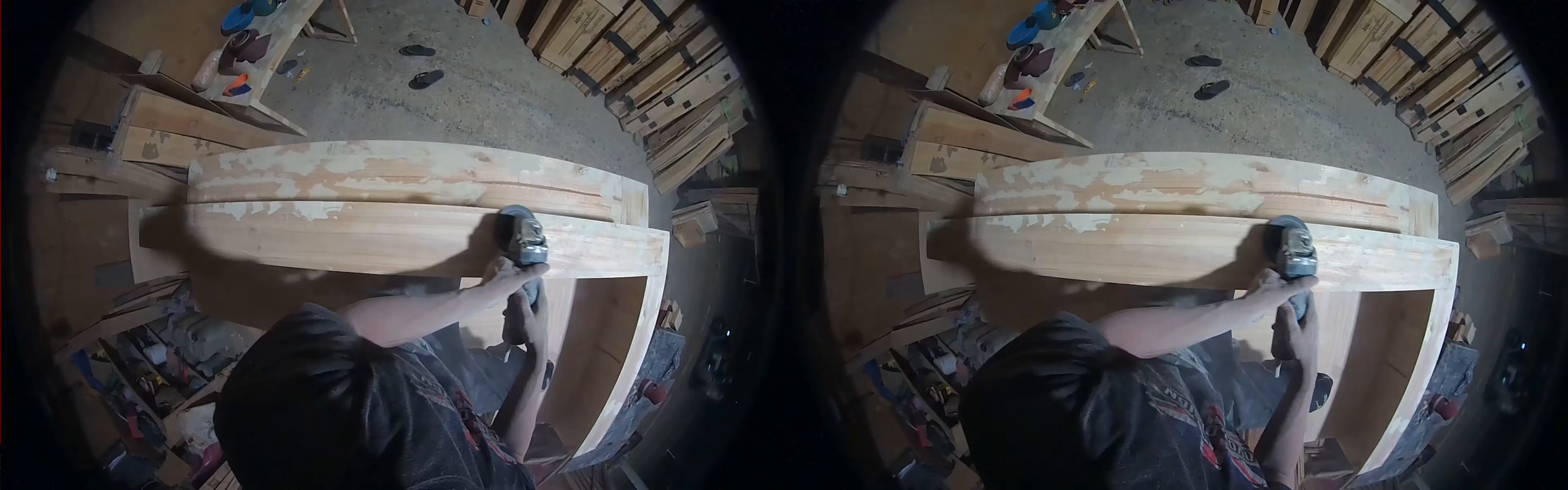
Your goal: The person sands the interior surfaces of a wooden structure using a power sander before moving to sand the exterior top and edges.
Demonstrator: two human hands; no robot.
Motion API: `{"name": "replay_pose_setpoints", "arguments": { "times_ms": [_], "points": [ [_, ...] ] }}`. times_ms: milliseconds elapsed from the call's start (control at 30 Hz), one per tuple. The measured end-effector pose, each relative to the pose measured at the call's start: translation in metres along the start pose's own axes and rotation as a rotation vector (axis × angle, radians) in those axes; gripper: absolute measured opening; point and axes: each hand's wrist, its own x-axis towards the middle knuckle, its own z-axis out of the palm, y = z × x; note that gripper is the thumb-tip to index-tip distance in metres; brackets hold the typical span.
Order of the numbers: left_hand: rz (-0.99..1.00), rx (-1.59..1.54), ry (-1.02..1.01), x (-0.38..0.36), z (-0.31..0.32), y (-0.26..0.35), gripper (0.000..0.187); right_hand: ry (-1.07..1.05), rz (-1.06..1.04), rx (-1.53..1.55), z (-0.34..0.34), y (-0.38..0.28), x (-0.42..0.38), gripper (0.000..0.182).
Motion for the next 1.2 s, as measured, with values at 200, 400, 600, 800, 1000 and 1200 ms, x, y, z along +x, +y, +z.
{"name": "replay_pose_setpoints", "arguments": {
  "times_ms": [200,400,600,800,1000,1200],
  "points": [
    [-0.054,0.030,-0.300,0.012,0.020,0.025,0.065,0.115,0.064,0.116,-0.018,0.000,-0.004,0.049],
    [-0.290,0.155,0.098,-0.033,-0.042,0.023,0.075,-0.134,0.061,0.135,0.031,-0.003,-0.008,0.063],
    [-0.253,-0.601,0.421,-0.107,-0.150,-0.035,0.088,-0.532,-0.147,-0.078,0.125,-0.023,-0.015,0.091],
    [0.231,-0.471,0.260,-0.125,-0.202,-0.071,0.081,-0.502,-0.314,-0.207,0.159,-0.041,-0.019,0.091],
    [-0.173,-0.372,0.254,-0.076,-0.107,0.002,0.097,-0.259,-0.216,-0.086,0.091,-0.014,-0.003,0.081],
    [-0.132,-0.162,0.000,-0.019,-0.031,0.020,0.097,-0.112,0.065,0.139,0.011,-0.008,0.005,0.062]
  ]
}}
